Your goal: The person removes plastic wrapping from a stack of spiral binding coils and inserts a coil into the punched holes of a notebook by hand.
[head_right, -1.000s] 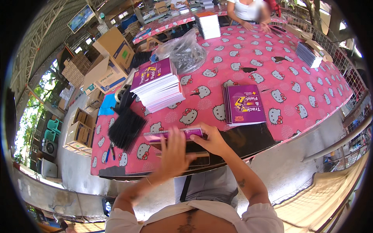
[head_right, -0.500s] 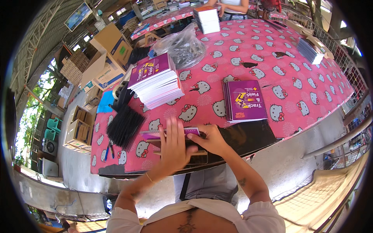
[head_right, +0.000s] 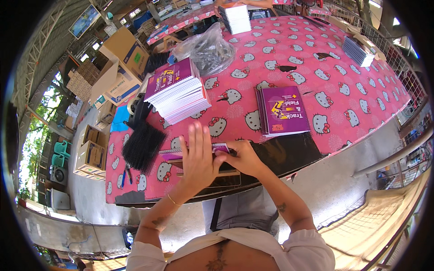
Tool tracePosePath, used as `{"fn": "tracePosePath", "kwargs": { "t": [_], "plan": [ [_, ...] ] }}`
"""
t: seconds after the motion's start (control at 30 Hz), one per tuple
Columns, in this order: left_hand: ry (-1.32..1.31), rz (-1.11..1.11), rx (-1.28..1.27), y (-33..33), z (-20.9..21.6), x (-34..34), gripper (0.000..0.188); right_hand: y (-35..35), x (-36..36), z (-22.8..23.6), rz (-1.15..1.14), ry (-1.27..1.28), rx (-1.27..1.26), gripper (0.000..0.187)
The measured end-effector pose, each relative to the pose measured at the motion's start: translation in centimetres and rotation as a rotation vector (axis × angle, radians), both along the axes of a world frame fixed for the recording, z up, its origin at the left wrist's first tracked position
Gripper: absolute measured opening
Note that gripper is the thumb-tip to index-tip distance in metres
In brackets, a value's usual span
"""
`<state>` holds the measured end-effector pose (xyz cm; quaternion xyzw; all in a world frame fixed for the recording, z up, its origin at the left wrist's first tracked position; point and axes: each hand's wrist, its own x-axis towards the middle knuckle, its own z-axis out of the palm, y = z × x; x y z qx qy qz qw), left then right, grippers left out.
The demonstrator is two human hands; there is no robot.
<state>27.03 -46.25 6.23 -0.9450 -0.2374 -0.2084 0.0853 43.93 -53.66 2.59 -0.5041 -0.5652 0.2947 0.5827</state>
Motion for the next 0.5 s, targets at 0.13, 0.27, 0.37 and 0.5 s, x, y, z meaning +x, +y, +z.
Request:
{"fn": "tracePosePath", "kwargs": {
  "t": [0.13, 0.27, 0.37, 0.5],
  "plan": [
    [-0.076, -0.126, -0.094, -3.8, -4.3, -2.2, 0.086, 0.3, -0.4, -0.2, -0.021, -0.051, 0.02, 0.021],
    [0.005, -0.052, -0.019, -0.9, 0.1, 0.5, 0.087, 0.5, 0.5, -0.8, -0.012, -0.113, 0.025, 0.028],
    [-0.081, -0.125, -0.049, -3.2, -1.8, -1.4, 0.084, 0.1, -0.3, -0.3, -0.027, -0.044, 0.108, 0.025],
    [-0.25, -0.129, -0.163, -0.1, 2.4, -0.6, 0.059, -0.5, 0.3, 1.5, -0.004, -0.082, -0.08, 0.022]
  ]
}}
